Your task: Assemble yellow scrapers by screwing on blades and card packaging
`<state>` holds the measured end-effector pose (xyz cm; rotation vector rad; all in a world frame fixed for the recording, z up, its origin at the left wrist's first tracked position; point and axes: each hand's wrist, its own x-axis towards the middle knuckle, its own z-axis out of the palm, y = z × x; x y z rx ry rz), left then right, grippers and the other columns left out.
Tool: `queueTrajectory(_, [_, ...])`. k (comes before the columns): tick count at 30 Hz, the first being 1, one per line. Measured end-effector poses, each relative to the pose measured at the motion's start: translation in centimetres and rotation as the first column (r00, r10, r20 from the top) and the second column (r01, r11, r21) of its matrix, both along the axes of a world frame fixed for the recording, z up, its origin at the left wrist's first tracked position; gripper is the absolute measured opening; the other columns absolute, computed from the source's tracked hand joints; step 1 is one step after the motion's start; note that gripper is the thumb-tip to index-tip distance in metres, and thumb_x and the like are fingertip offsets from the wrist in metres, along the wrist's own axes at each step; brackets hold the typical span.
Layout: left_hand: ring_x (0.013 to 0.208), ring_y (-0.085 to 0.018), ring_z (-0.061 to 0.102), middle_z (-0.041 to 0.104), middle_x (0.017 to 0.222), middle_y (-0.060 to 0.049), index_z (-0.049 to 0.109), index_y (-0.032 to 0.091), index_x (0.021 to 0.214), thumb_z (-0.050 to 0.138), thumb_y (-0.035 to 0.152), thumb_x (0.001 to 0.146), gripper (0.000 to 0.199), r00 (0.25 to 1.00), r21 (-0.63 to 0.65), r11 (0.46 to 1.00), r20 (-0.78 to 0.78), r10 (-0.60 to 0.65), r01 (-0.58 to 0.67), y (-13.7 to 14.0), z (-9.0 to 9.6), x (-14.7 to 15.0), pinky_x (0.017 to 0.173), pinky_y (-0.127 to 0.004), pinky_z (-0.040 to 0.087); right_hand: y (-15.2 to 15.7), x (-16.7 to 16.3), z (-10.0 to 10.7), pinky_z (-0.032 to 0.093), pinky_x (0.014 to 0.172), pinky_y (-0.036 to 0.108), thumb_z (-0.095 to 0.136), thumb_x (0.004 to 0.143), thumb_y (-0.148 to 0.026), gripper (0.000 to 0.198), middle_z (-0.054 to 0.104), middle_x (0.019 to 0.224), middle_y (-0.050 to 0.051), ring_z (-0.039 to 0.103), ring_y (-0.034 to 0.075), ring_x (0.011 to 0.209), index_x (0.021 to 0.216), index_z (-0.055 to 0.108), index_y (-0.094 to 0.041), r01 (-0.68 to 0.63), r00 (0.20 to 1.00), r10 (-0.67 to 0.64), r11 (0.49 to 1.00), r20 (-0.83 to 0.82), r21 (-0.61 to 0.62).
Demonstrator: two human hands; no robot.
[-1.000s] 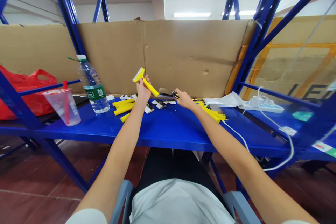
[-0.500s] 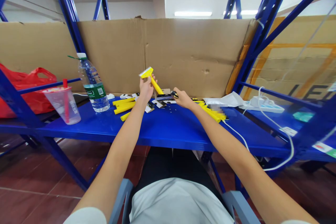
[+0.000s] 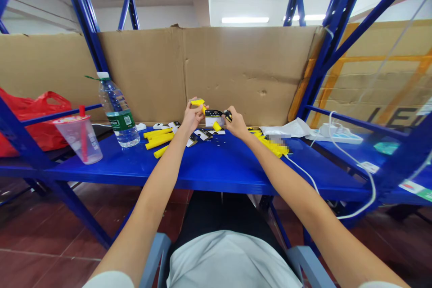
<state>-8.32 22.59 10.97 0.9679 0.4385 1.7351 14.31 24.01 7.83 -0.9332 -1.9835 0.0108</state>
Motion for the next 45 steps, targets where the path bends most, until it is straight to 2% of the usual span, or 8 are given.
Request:
queueTrajectory(8, [0.100, -0.025, 0.080, 0.084, 0.117, -0.011, 0.075, 0.020, 0.130, 0.075, 0.005, 0.079, 0.054, 0.975, -0.030, 0.995, -0.203, -0.094, 0.090, 0.6, -0.8, 1.5, 0.098, -0.040, 0.060, -0.2, -0.2, 0.3, 0.050, 0.087, 0.034, 0.048, 0.109, -0.038, 0.021, 0.076, 0.110, 0.011, 0.072, 0.029, 0.101, 0.124, 0.053, -0.025, 0.048, 0.996, -0.046, 0.999, -0.078, 0.019])
queueTrajectory(12, [0.090, -0.026, 0.079, 0.083, 0.094, -0.011, 0.079, 0.013, 0.099, 0.079, 0.006, 0.074, 0.025, 0.938, -0.023, 0.997, -0.336, -0.081, 0.078, 0.9, -1.3, 2.4, 0.093, -0.039, 0.059, -0.7, -0.2, 0.9, 0.052, 0.095, 0.037, 0.047, 0.108, -0.036, 0.019, 0.073, 0.114, 0.013, 0.068, 0.029, 0.106, 0.120, 0.055, -0.023, 0.078, 0.983, -0.069, 0.996, -0.170, 0.050])
queueTrajectory(17, [0.073, -0.021, 0.073, 0.079, 0.078, -0.006, 0.078, 0.012, 0.085, 0.079, 0.001, 0.067, 0.021, 0.917, -0.052, 0.998, -0.394, -0.054, 0.036, 1.5, -1.8, 2.6, 0.082, -0.034, 0.057, -1.1, 0.0, 1.5, 0.055, 0.097, 0.038, 0.052, 0.105, -0.037, 0.024, 0.070, 0.122, 0.014, 0.068, 0.027, 0.108, 0.122, 0.056, -0.021, -0.031, 0.955, 0.043, 0.998, -0.292, 0.046])
queueTrajectory(22, [0.075, -0.020, 0.072, 0.080, 0.079, -0.004, 0.080, 0.014, 0.085, 0.081, 0.004, 0.067, 0.020, 0.898, -0.062, 0.998, -0.440, -0.031, 0.004, 1.5, -1.9, 2.1, 0.082, -0.033, 0.057, -0.9, 0.1, 1.6, 0.057, 0.067, 0.033, 0.061, 0.104, -0.053, 0.031, 0.066, 0.094, 0.005, 0.063, 0.021, 0.074, 0.113, 0.056, -0.024, -0.112, 0.919, 0.067, 0.989, -0.389, -0.096])
queueTrajectory(26, [0.091, -0.025, 0.077, 0.083, 0.093, -0.009, 0.082, 0.016, 0.095, 0.088, 0.015, 0.074, 0.022, 0.894, -0.052, 0.998, -0.445, -0.055, 0.035, 0.8, -1.7, 2.5, 0.089, -0.038, 0.060, 0.1, 0.1, 1.4, 0.062, 0.077, 0.038, 0.070, 0.097, -0.067, 0.045, 0.065, 0.092, 0.005, 0.064, 0.023, 0.083, 0.099, 0.055, -0.025, -0.162, 0.846, 0.165, 0.986, -0.506, 0.050])
queueTrajectory(31, [0.113, -0.027, 0.077, 0.083, 0.114, -0.012, 0.078, 0.020, 0.105, 0.086, 0.053, 0.091, 0.037, 0.951, 0.052, 0.993, -0.298, -0.085, 0.105, 0.2, -1.1, 3.3, 0.098, -0.037, 0.060, 1.0, 0.5, 1.5, 0.064, 0.085, 0.041, 0.071, 0.095, -0.068, 0.045, 0.068, 0.096, 0.007, 0.067, 0.025, 0.093, 0.099, 0.057, -0.025, -0.087, 0.802, 0.131, 0.991, -0.582, 0.103])
queueTrajectory(37, [0.103, -0.022, 0.078, 0.083, 0.114, -0.011, 0.079, 0.017, 0.110, 0.098, 0.018, 0.077, 0.037, 0.958, 0.067, 0.990, -0.268, -0.102, 0.124, 0.3, -1.6, 3.4, 0.103, -0.037, 0.061, 0.8, 0.6, 1.6, 0.063, 0.087, 0.039, 0.071, 0.095, -0.066, 0.045, 0.070, 0.100, 0.008, 0.069, 0.025, 0.098, 0.099, 0.057, -0.023, -0.055, 0.812, 0.086, 0.996, -0.578, 0.071])
queueTrajectory(45, [0.102, -0.018, 0.080, 0.082, 0.111, -0.006, 0.076, 0.017, 0.100, 0.084, 0.010, 0.089, 0.016, 0.991, 0.069, 0.996, -0.124, -0.053, 0.062, 0.4, -1.5, 3.1, 0.110, -0.040, 0.062, -0.4, 0.3, 2.2, 0.061, 0.073, 0.032, 0.073, 0.091, -0.075, 0.054, 0.074, 0.099, 0.009, 0.072, 0.023, 0.091, 0.097, 0.059, -0.023, -0.033, 0.744, 0.055, 0.998, -0.666, 0.046])
